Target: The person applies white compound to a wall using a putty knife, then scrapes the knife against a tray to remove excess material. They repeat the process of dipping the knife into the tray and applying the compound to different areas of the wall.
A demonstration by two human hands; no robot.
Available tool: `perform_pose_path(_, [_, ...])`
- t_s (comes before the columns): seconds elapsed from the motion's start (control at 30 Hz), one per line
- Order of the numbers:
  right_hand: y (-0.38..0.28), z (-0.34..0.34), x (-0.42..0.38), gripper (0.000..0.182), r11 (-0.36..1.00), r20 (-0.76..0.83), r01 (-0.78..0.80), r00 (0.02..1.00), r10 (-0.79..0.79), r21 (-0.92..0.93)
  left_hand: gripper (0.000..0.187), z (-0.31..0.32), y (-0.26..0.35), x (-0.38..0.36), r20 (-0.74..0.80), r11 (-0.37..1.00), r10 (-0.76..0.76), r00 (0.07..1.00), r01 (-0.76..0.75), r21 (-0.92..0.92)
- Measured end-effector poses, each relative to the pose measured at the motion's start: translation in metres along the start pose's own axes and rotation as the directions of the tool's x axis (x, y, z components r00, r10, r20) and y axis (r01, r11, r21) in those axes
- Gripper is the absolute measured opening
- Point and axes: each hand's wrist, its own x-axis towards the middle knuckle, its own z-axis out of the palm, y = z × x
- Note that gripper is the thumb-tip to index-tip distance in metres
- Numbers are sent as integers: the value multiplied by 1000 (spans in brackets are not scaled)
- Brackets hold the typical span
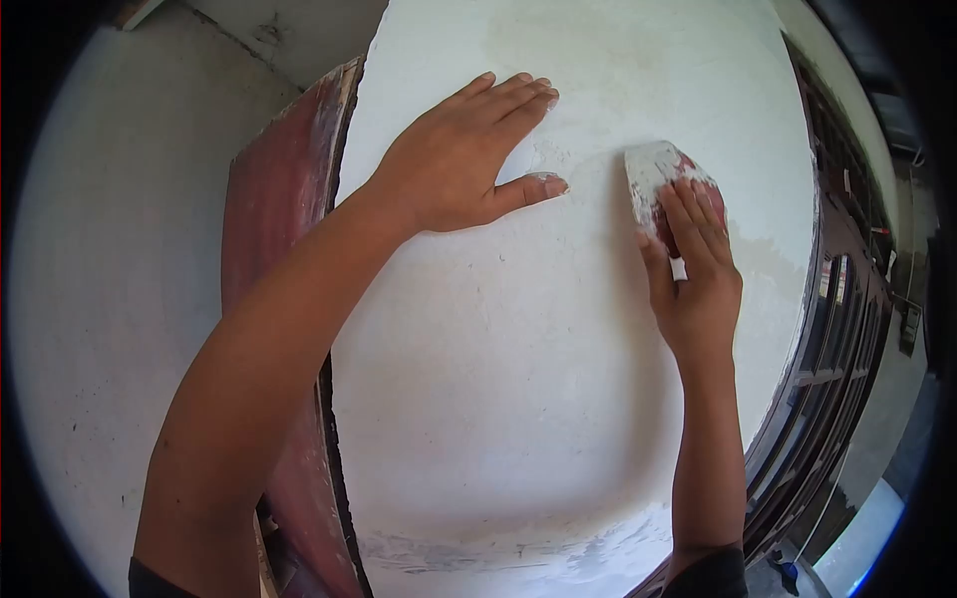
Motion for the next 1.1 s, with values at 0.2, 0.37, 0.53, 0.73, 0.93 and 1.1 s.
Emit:
perform_pose_path(0.2, [5, -3, -16, 41, 1000, 32, -2, 999, 1, 12, 71, 0, 1, 1, 8, 1000, 29, 1000, -29, -2])
perform_pose_path(0.37, [1, -2, -2, 44, 998, 22, 6, 1000, -7, 57, 71, -1, -1, 4, -1, 999, 38, 999, -38, -9])
perform_pose_path(0.53, [1, -6, -15, 43, 1000, 69, 12, 998, -12, 10, 71, -1, 0, 4, 4, 1000, 28, 1000, -28, -5])
perform_pose_path(0.73, [1, -2, -4, 41, 1000, 26, 24, 999, -25, 12, 71, -2, 1, 3, -5, 1000, 19, 1000, -19, -2])
perform_pose_path(0.93, [3, -6, -5, 44, 998, 25, -20, 1000, 18, 66, 70, -2, 1, 2, -14, 1000, 22, 1000, -22, -9])
perform_pose_path(1.1, [8, 11, 8, 46, 958, 58, 266, 960, -274, 109, 71, -1, 0, 2, -22, 999, 30, 999, -30, -15])
